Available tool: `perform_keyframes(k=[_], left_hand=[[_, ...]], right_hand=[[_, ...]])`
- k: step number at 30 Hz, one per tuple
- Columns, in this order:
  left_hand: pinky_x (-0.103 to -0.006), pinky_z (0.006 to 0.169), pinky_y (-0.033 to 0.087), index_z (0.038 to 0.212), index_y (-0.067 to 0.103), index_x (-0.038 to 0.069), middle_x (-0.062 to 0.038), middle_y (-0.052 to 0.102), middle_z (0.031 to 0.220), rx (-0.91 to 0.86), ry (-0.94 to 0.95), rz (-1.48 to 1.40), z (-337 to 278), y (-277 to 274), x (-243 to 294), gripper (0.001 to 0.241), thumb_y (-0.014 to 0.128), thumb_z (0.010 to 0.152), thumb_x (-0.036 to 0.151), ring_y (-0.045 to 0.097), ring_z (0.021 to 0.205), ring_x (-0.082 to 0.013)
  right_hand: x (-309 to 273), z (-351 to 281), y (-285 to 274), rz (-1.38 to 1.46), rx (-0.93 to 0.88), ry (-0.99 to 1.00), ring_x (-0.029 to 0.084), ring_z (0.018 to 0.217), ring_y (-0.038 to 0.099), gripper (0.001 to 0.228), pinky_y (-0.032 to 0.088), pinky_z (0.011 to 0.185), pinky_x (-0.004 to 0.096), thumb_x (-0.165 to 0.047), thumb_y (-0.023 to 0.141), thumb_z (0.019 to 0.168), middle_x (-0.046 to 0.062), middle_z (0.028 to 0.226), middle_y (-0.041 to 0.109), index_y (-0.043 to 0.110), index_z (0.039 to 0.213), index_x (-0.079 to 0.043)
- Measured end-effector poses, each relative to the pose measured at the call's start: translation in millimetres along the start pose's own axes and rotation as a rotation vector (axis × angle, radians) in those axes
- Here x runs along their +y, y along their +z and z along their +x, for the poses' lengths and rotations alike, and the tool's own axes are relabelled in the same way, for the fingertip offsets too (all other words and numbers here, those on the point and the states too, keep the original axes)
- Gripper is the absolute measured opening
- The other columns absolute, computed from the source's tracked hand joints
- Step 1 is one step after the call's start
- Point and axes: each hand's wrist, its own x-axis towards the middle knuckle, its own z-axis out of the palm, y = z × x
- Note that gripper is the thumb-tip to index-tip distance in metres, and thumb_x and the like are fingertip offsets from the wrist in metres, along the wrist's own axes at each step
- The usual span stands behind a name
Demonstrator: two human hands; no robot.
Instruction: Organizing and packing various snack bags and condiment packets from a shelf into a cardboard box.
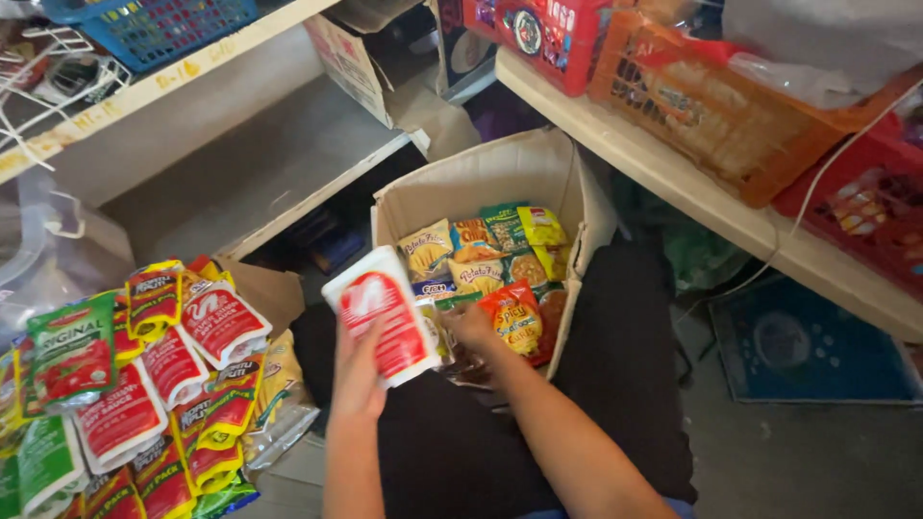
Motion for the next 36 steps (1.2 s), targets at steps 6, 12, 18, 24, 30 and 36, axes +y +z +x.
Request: perform_keyframes(k=[6, 12, 18, 24, 30, 36], left_hand=[[-0.0399, 0.098, 0.059, 0.157, 0.034, 0.009, -0.014, 0.064, 0.134, -0.201, -0.199, 0.382, 82.7, 12.6, -111.8, 0.076, 0.055, 0.084, -0.002, 0.068, 0.116, -0.0254], [-0.0455, 0.103, 0.049, 0.158, 0.025, 0.004, -0.028, 0.06, 0.134, -0.144, 0.098, 1.389, 90.5, -23.0, -169.0, 0.093, 0.075, 0.08, 0.011, 0.06, 0.124, -0.0423], [-0.0471, 0.106, 0.051, 0.141, 0.058, 0.011, -0.021, 0.063, 0.14, -0.433, -0.187, 1.824, 62.5, -16.3, -154.5, 0.057, 0.07, 0.086, 0.022, 0.063, 0.128, -0.0375], [-0.0607, 0.115, 0.034, 0.164, 0.015, 0.004, -0.028, 0.048, 0.152, -0.295, -0.325, 2.053, 69.6, -13.6, -175.3, 0.089, 0.063, 0.092, 0.029, 0.049, 0.139, -0.0423], [-0.0586, 0.122, 0.022, 0.166, -0.005, -0.002, -0.027, 0.036, 0.161, -0.397, -0.646, 2.217, 74.4, -6.4, -170.7, 0.118, 0.071, 0.088, 0.042, 0.042, 0.146, -0.04], [-0.0583, 0.122, 0.022, 0.166, 0.002, 0.002, -0.026, 0.032, 0.163, -0.407, -0.627, 2.222, 65.9, -11.1, -172.2, 0.114, 0.072, 0.087, 0.043, 0.037, 0.148, -0.0414]], right_hand=[[-40.8, -32.4, -80.9, 1.475, -0.355, 0.137, 0.029, 0.087, 0.075, 0.059, 0.063, 0.078, 0.045, -0.048, 0.064, 0.087, 0.019, 0.104, 0.076, 0.063, 0.122, 0.0], [53.2, 16.6, -7.2, 0.46, 0.02, 0.106, 0.03, 0.077, 0.069, 0.032, 0.055, 0.065, 0.046, 0.002, 0.068, 0.082, 0.022, 0.095, 0.074, 0.071, 0.113, 0.005], [87.4, 36.5, 34.6, 0.456, 0.081, 0.142, 0.024, 0.087, 0.072, 0.047, 0.059, 0.076, 0.038, 0.007, 0.067, 0.075, 0.013, 0.102, 0.075, 0.067, 0.122, -0.003], [91.0, 31.9, 31.0, 0.793, -0.023, 0.14, 0.029, 0.093, 0.072, 0.054, 0.06, 0.079, 0.043, 0.016, 0.056, 0.075, 0.016, 0.107, 0.075, 0.064, 0.125, 0.0], [89.3, 34.8, 30.5, 0.991, -0.094, 0.09, 0.023, 0.096, 0.073, 0.055, 0.061, 0.081, 0.04, 0.018, 0.054, 0.075, 0.01, 0.108, 0.074, 0.063, 0.125, -0.005], [82.9, 28.9, 23.8, 0.833, 0.241, 0.157, 0.027, 0.079, 0.072, 0.037, 0.062, 0.068, 0.042, 0.014, 0.066, 0.082, 0.015, 0.097, 0.075, 0.065, 0.117, 0.002]])
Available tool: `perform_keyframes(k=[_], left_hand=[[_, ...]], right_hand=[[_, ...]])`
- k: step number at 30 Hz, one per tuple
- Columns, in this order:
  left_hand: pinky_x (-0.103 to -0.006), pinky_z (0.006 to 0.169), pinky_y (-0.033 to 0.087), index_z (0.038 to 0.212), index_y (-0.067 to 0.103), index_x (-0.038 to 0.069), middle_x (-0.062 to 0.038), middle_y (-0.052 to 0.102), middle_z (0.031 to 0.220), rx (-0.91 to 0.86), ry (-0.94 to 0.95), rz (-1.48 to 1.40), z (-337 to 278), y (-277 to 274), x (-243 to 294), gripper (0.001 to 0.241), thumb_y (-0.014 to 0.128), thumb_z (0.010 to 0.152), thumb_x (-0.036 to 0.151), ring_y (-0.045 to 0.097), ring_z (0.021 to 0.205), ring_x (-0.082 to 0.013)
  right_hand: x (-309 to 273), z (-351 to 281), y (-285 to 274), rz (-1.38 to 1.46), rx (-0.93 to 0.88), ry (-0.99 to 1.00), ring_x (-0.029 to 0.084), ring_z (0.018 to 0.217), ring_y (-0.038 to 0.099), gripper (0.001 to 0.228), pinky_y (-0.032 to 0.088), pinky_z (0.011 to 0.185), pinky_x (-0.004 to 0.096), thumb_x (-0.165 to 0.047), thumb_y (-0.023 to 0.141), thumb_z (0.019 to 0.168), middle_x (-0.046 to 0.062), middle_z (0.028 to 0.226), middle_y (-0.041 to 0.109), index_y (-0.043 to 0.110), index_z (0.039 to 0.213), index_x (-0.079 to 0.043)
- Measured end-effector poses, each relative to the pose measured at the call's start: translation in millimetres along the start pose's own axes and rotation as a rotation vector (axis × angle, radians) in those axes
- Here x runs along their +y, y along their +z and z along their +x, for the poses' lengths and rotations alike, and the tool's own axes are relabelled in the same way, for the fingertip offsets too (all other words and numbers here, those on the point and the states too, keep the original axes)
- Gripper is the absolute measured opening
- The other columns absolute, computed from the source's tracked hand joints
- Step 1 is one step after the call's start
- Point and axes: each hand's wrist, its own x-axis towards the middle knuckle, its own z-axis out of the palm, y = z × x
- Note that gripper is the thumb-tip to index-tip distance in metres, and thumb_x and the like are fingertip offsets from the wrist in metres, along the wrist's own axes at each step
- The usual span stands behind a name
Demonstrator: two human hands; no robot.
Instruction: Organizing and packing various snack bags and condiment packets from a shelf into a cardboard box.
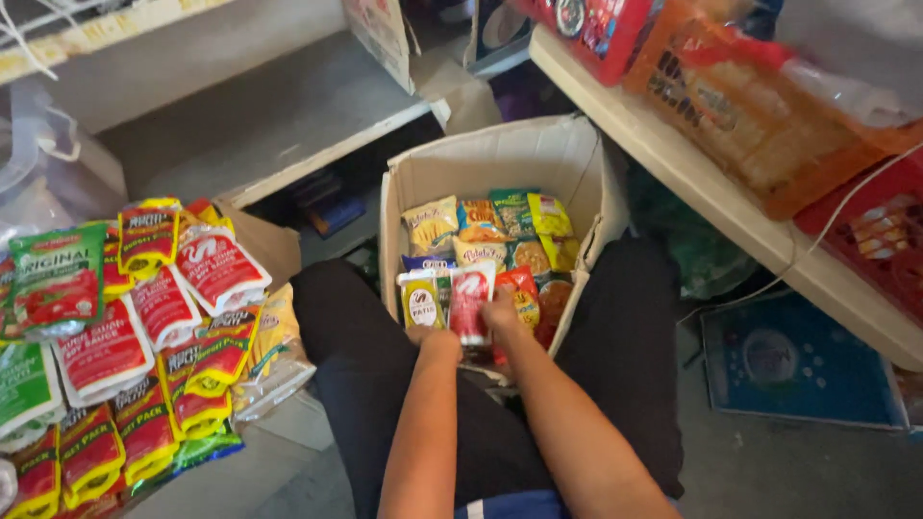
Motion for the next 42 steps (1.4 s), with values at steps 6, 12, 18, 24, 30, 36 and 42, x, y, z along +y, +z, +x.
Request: perform_keyframes(k=[6, 12, 18, 24, 30, 36, 42], left_hand=[[-0.058, 0.121, 0.021, 0.166, 0.01, 0.007, -0.023, 0.028, 0.166, 0.05, 0.012, 0.024, -3.1, -12.1, 0.3, 0.109, 0.073, 0.086, 0.044, 0.031, 0.15, -0.0431], [-0.0576, 0.121, 0.021, 0.167, 0.018, 0.012, -0.021, 0.024, 0.169, 0.058, 0.01, 0.045, -9.1, -7.8, 1.5, 0.105, 0.074, 0.084, 0.045, 0.026, 0.153, -0.0449], [-0.0623, 0.123, 0.014, 0.168, 0.01, 0.019, -0.017, 0.017, 0.171, -0.01, 0.094, 0.071, 15.6, 2.9, 8.1, 0.102, 0.068, 0.089, 0.048, 0.015, 0.157, -0.0424], [-0.0622, 0.124, 0.016, 0.166, 0.022, 0.024, -0.014, 0.026, 0.17, -0.075, 0.111, 0.075, 22.7, 1.8, 9.7, 0.092, 0.063, 0.089, 0.051, 0.024, 0.157, -0.0397], [-0.0635, 0.123, 0.015, 0.164, 0.031, 0.023, -0.014, 0.025, 0.17, -0.166, 0.086, 0.116, 2.8, -9.9, 12.3, 0.085, 0.065, 0.092, 0.053, 0.018, 0.158, -0.0396], [-0.0626, 0.12, 0.025, 0.142, 0.06, 0.015, -0.015, 0.053, 0.151, 0.474, 0.274, -0.237, -28.3, -15.1, -10.1, 0.056, 0.066, 0.089, 0.03, 0.043, 0.146, -0.0361], [-0.0543, 0.106, 0.039, 0.121, 0.069, 0.008, -0.017, 0.064, 0.127, 1.264, 0.493, -0.737, -173.5, -70.5, -118.8, 0.045, 0.074, 0.077, 0.017, 0.055, 0.123, -0.0379]], right_hand=[[7.9, 6.7, 3.5, -0.554, -0.059, -0.465, 0.037, 0.1, 0.069, 0.045, 0.056, 0.089, 0.048, 0.002, 0.07, 0.074, 0.022, 0.106, 0.072, 0.062, 0.118, -0.001], [-70.3, -87.5, 28.6, -1.076, -0.177, -0.322, 0.051, 0.112, 0.056, 0.07, 0.051, 0.099, 0.051, -0.021, 0.082, 0.074, 0.031, 0.127, 0.05, 0.052, 0.137, -0.017], [-70.6, -81.2, 25.4, -1.527, -0.301, -0.383, 0.044, 0.127, 0.052, 0.034, 0.049, 0.103, 0.053, -0.038, 0.061, 0.094, 0.02, 0.135, 0.056, 0.069, 0.125, -0.028], [-76.5, -87.4, 12.6, -1.254, 0.124, -0.331, 0.042, 0.138, 0.052, 0.059, 0.048, 0.115, 0.052, -0.037, 0.062, 0.088, 0.019, 0.149, 0.056, 0.061, 0.145, -0.022], [-18.9, -17.3, -0.8, -1.411, -0.278, -0.113, 0.049, 0.154, 0.017, 0.095, 0.022, 0.115, 0.073, -0.063, 0.066, 0.079, 0.016, 0.163, 0.035, 0.033, 0.156, -0.019], [-20.5, 8.6, 5.1, -1.421, -0.083, -0.378, 0.052, 0.141, 0.04, 0.06, 0.026, 0.118, 0.067, -0.047, 0.06, 0.094, 0.032, 0.143, 0.053, 0.055, 0.145, -0.015], [-163.7, -122.6, 57.8, -0.747, -0.122, -0.778, 0.036, 0.109, 0.067, 0.043, 0.052, 0.095, 0.043, -0.024, 0.078, 0.083, 0.023, 0.117, 0.071, 0.07, 0.12, -0.004]])
